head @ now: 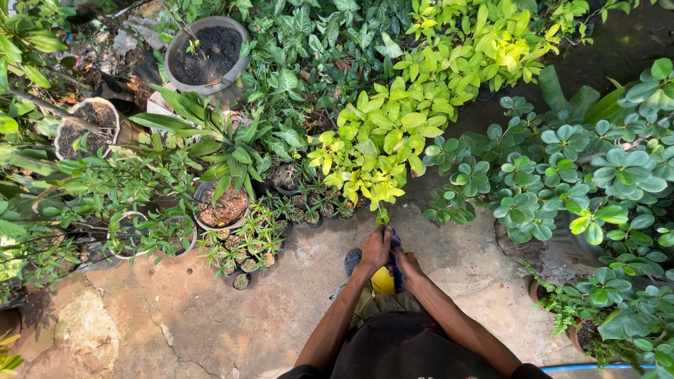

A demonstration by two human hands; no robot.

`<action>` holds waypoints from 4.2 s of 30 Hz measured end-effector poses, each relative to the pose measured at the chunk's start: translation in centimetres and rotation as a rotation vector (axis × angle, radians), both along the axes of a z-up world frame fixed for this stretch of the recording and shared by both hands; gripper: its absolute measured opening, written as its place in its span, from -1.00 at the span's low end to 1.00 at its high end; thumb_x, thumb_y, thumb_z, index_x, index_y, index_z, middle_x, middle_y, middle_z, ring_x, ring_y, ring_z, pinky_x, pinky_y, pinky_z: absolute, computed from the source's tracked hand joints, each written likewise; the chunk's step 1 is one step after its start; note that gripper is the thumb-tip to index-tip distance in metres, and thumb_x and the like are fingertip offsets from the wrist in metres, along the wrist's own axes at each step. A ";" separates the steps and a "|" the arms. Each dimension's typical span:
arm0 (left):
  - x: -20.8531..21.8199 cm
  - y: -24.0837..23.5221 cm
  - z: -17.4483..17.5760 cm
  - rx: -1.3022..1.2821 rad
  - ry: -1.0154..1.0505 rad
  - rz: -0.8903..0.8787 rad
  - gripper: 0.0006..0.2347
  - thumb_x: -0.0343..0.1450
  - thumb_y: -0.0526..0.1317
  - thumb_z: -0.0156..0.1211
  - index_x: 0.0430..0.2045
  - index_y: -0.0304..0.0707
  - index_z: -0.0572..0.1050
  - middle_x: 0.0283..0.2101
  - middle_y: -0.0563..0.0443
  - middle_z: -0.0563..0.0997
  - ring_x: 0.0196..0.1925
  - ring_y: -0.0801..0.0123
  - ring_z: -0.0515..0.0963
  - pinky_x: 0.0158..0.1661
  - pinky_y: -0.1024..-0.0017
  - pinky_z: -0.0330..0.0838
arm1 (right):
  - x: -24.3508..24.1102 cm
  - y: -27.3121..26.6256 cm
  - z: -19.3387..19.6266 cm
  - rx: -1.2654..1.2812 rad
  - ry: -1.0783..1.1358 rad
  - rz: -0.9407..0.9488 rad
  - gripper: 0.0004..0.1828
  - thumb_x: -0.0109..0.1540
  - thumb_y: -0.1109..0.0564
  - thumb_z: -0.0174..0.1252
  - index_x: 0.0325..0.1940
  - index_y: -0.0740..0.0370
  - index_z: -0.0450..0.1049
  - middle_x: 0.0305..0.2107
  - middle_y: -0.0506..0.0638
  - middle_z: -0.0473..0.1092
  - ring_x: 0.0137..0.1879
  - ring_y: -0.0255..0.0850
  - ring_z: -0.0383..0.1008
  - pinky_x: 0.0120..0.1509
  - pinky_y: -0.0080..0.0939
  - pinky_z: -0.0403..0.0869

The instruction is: The person uses a yellow handheld sprayer to mist water onto various potted plants arranged on a cracked concrete patio. They move along the rows, spraying the leaves and soil of multiple plant types.

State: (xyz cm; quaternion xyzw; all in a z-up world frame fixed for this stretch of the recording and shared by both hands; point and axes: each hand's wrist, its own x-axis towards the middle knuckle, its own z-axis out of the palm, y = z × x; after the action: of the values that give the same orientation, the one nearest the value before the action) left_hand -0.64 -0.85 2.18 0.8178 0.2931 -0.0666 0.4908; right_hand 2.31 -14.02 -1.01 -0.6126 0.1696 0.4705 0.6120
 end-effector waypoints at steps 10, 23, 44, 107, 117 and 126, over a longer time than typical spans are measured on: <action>1.7 -0.1 -0.4 -0.044 -0.056 -0.022 -0.56 0.52 0.07 -0.01 0.00 -0.37 0.52 -0.03 -0.45 0.60 0.07 -0.28 0.56 0.08 0.02 0.39 | -0.5 0.5 0.3 0.057 -0.017 -0.209 -0.67 0.35 -0.05 0.06 -0.31 0.26 0.46 -0.56 0.00 0.38 -0.53 -0.25 0.34 -0.49 -0.18 0.33; 3.2 2.2 -4.1 -0.055 -0.132 -0.133 -0.54 0.49 0.12 0.01 0.00 -0.34 0.53 -0.03 -0.43 0.61 0.08 -0.24 0.56 0.09 0.06 0.38 | -0.4 2.8 -0.9 -0.070 -0.066 -0.310 -0.57 0.35 -0.09 0.08 -0.37 0.33 0.46 -0.59 0.08 0.42 -0.59 -0.21 0.35 -0.54 -0.18 0.36; 4.0 9.5 0.0 -0.173 -0.238 -0.226 -0.51 0.53 0.12 0.01 -0.08 -0.46 0.55 -0.17 -0.30 0.60 -0.09 -0.07 0.61 -0.09 0.10 0.44 | -0.9 8.7 -1.7 -0.014 -0.114 -0.379 -0.52 0.37 -0.16 0.06 -0.30 0.34 0.48 -0.58 0.05 0.41 -0.54 -0.22 0.35 -0.43 -0.17 0.37; 10.5 9.8 3.7 0.003 -0.214 -0.434 -0.61 0.48 0.07 -0.01 -0.18 -0.26 0.62 -0.15 -0.23 0.61 0.03 -0.14 0.40 0.07 -0.19 0.06 | 1.8 12.0 1.7 -0.003 -0.218 -0.676 -0.57 0.40 -0.05 0.02 -0.38 0.34 0.46 -0.64 0.00 0.34 -0.60 -0.27 0.22 -0.52 -0.19 0.22; 11.5 11.5 8.2 -0.121 -0.095 -0.441 -0.57 0.56 0.14 -0.09 -0.18 -0.29 0.52 -0.21 -0.36 0.63 -0.10 -0.08 0.61 0.09 0.00 0.37 | 2.6 12.7 4.0 0.053 -0.117 -0.666 -0.60 0.38 -0.03 -0.04 -0.30 0.34 0.49 -0.55 0.04 0.45 -0.56 -0.27 0.28 -0.48 -0.22 0.30; 10.7 11.4 1.8 -0.145 -0.343 -0.387 -0.53 0.66 0.11 -0.28 0.03 -0.35 0.46 0.07 -0.34 0.52 0.17 -0.18 0.39 0.26 -0.30 0.16 | 2.9 13.2 3.8 -0.055 -0.202 -0.589 -0.59 0.38 0.03 0.03 -0.45 0.35 0.44 -0.67 0.00 0.34 -0.62 -0.29 0.19 -0.53 -0.21 0.19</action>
State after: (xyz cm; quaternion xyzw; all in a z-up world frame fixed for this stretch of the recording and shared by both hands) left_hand 10.07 10.53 3.96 0.8206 0.0382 -0.0405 0.5688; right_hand 5.20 -0.78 2.78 -0.5972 0.2909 0.2048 0.7189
